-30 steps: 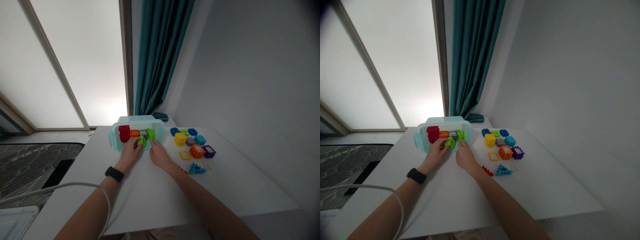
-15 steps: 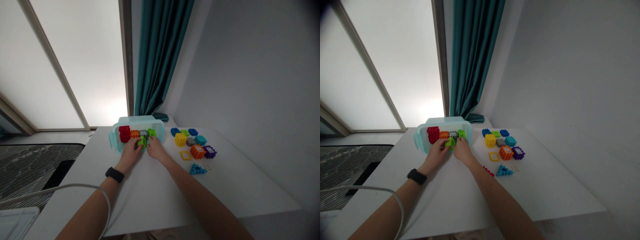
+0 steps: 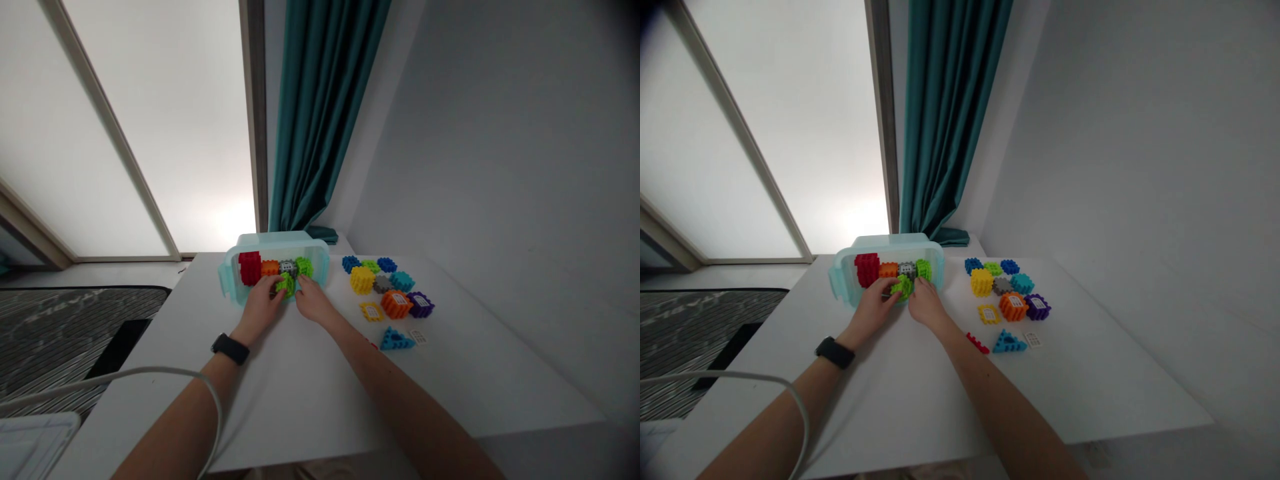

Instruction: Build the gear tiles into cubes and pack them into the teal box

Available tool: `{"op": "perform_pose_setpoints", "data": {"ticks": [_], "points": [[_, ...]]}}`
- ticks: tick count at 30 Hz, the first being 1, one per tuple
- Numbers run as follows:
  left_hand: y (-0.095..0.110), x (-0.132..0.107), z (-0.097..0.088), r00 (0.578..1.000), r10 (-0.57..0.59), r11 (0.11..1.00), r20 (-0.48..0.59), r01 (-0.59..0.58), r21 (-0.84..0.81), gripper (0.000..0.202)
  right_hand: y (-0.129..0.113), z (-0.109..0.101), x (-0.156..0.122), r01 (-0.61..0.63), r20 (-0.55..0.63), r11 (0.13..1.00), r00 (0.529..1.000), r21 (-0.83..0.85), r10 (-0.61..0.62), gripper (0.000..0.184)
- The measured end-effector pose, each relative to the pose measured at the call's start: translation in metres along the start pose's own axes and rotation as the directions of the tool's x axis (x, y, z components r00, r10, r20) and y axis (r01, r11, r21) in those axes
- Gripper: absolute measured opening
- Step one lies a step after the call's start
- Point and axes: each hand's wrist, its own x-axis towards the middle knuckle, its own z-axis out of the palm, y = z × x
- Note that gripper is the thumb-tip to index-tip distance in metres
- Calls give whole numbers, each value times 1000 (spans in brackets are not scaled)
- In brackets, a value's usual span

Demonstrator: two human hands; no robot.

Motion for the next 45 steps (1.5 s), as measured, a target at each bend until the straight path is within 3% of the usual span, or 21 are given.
{"op": "perform_pose_setpoints", "data": {"ticks": [14, 22, 31, 35, 38, 40, 45], "points": [[1, 0, -1, 1000, -5, 1000, 8, 5, -1, 24, -4, 5, 2, -23, -15, 1000, 1000, 21, 23, 53], [3, -1, -3, 1000, -6, 1000, 10, 6, -8, 24, -5, 6, -16, -101, -68, 986, 992, 129, 111, 53], [3, -1, -1, 1000, -17, 999, 0, 17, -27, 22, 3, 5, 11, -130, -95, 958, 983, 256, 159, 47], [1, -1, 0, 1000, -23, 999, -12, 23, -45, 22, 8, 1, 6, -115, -102, 955, 984, 274, 148, 50], [2, -2, -1, 999, -27, 998, -20, 26, -55, 22, 7, 1, -11, -30, -131, 960, 989, 279, 69, 54], [4, -1, -3, 999, -46, 995, -20, 44, -92, 23, 4, 2, -24, 96, -171, 961, 984, 260, -52, 57], [15, 1, -5, 979, -193, 904, 62, 202, -378, 29, -1, 4, -44, 271, -217, 952, 947, 141, -238, 56]]}}
